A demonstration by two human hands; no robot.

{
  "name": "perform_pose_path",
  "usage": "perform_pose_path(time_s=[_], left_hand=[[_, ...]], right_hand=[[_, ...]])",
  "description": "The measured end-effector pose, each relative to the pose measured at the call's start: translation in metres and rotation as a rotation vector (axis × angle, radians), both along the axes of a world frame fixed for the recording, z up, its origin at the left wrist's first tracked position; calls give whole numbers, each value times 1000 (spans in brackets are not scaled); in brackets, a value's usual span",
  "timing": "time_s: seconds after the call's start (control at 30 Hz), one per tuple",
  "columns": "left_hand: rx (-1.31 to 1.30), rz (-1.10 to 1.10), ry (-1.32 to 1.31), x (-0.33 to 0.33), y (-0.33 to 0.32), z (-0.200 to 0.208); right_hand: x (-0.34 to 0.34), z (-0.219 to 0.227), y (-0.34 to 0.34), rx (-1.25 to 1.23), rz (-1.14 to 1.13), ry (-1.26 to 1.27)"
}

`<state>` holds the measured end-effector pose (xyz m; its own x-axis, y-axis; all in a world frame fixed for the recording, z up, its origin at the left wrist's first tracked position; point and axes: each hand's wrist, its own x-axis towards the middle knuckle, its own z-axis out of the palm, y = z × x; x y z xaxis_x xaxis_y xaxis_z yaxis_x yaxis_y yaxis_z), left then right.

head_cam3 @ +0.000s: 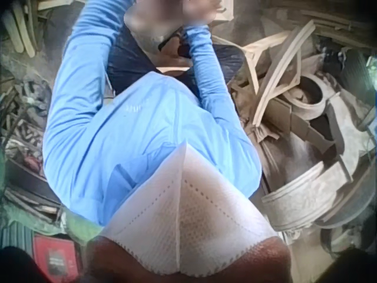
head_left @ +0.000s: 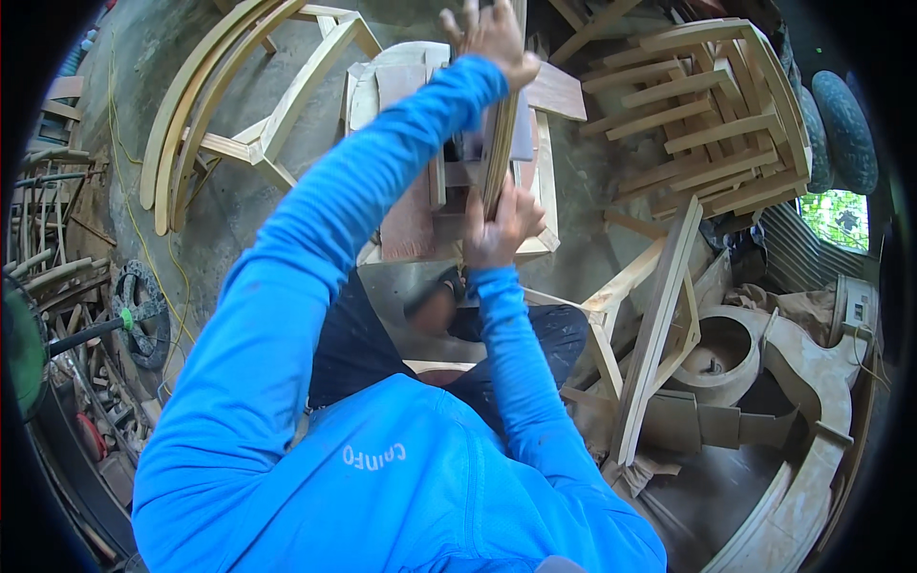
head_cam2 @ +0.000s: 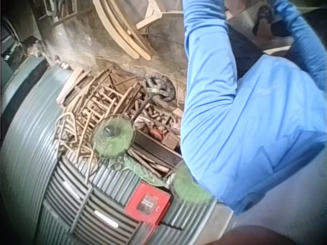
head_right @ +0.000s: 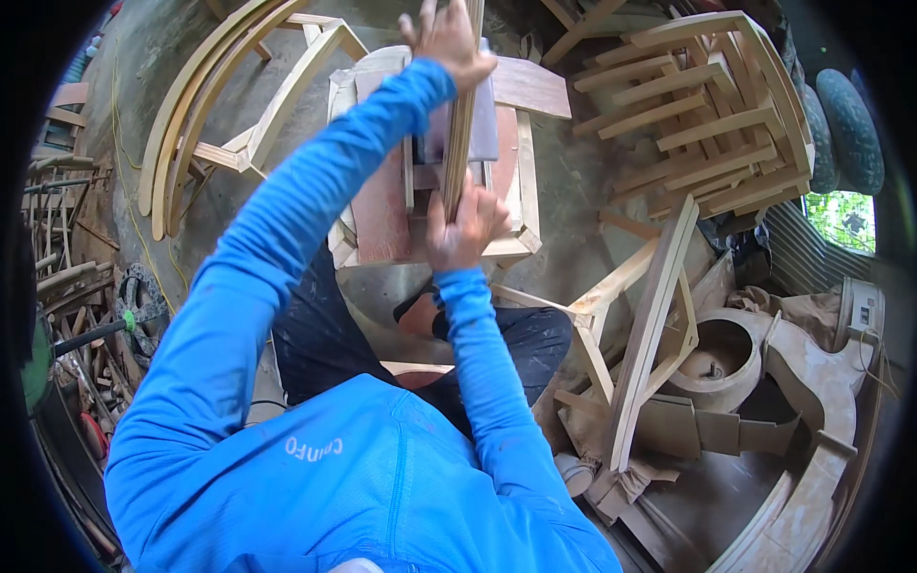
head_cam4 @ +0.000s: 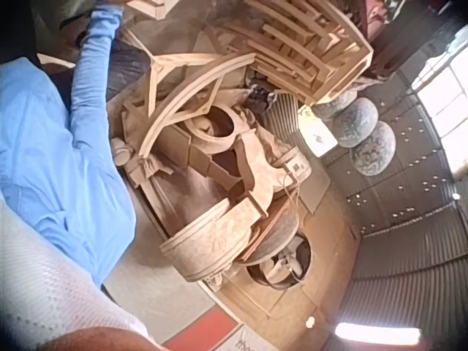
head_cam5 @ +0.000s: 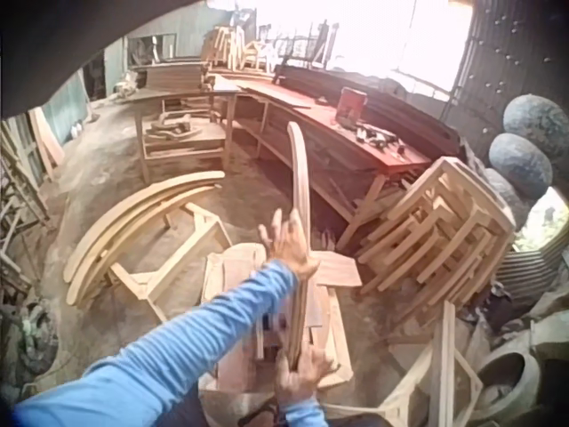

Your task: Sanding a curved wooden component for furniture using a manual sanding block.

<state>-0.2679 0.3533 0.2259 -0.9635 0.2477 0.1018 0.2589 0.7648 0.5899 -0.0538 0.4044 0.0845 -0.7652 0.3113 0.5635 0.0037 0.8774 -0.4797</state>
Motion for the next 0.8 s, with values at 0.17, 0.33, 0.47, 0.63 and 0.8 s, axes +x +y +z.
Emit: perform_pose_path(time_s=[0.17,0.33,0.47,0.63,0.8], left_hand=[[203,159,447,-98,15,7],[238,127,414,-92,8,74],[250,147,495,-103,-5,90],[315,138,523,-72,6,116],[359,80,491,-64,0,102]], right_hand=[[-81,35,2,98,39,174],[-109,55,3,95,49,254],[-133,64,-7,56,92,226],[-114,88,6,57,114,324],[-104,76,5,52,110,276]])
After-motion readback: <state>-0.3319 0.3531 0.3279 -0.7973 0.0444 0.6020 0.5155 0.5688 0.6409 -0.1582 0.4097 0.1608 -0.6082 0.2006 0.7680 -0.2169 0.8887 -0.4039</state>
